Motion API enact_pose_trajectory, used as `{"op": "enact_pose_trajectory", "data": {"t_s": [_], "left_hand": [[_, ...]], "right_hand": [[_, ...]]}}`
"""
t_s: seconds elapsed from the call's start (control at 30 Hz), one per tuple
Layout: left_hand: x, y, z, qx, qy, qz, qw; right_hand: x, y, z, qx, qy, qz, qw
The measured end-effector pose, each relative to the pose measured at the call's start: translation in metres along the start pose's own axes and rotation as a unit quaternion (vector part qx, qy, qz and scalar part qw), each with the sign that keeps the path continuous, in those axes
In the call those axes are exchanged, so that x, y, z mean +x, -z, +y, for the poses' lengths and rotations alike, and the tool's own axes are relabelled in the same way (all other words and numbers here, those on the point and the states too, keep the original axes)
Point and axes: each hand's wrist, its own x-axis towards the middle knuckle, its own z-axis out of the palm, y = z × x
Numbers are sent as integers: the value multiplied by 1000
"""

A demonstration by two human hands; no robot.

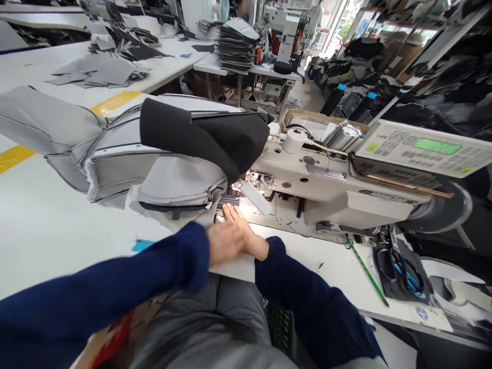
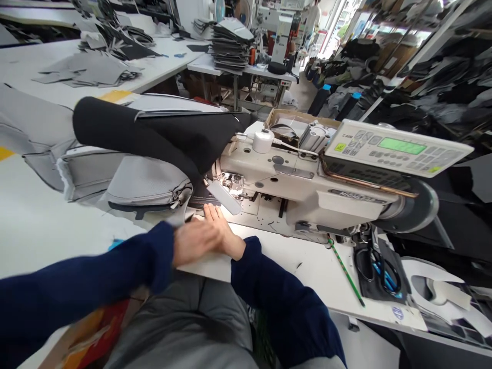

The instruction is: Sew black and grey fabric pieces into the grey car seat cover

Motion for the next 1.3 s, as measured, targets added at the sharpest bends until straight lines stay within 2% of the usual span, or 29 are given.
{"op": "enact_pose_trajectory", "data": {"t_s": [0.03,0.07,0.13,0.2,0.3,0.43,0.53,0.67,0.73,0.77,0.83,0.9,1.0,1.07,1.13,1.23,1.3], "left_hand": [[-20,6,10,-4,-111,39,993],[-39,14,16,2,-141,100,985],[-67,32,12,27,-160,168,972],[-77,49,-7,76,-125,164,975],[-62,61,-39,123,-77,73,987],[-19,47,-73,112,-56,-17,992],[13,31,-109,134,-10,-37,990],[41,19,-158,150,125,-40,980],[42,14,-163,152,148,-52,976],[39,10,-159,158,153,-60,974],[24,0,-139,169,146,-77,972],[5,-11,-114,164,113,-91,976],[-16,-16,-88,139,86,-80,983],[-17,-8,-89,124,107,-63,984],[-6,8,-106,97,159,-29,982],[19,36,-149,44,288,84,953],[36,45,-175,27,313,128,941]], "right_hand": [[0,0,1,5,-1,7,1000],[-1,0,2,12,0,15,1000],[-1,3,6,29,8,25,999],[0,6,9,47,1,34,998],[3,12,12,70,-13,41,997],[4,18,10,74,4,28,997],[4,22,7,62,-6,5,998],[5,26,6,47,-9,-5,999],[5,26,7,41,-6,-6,999],[5,26,7,39,-4,-6,999],[4,24,8,39,4,0,999],[4,20,8,42,21,12,999],[4,15,9,48,40,30,998],[3,15,8,51,27,28,998],[2,18,6,51,5,19,998],[1,25,6,57,-16,7,998],[1,29,6,66,-31,-3,997]]}}
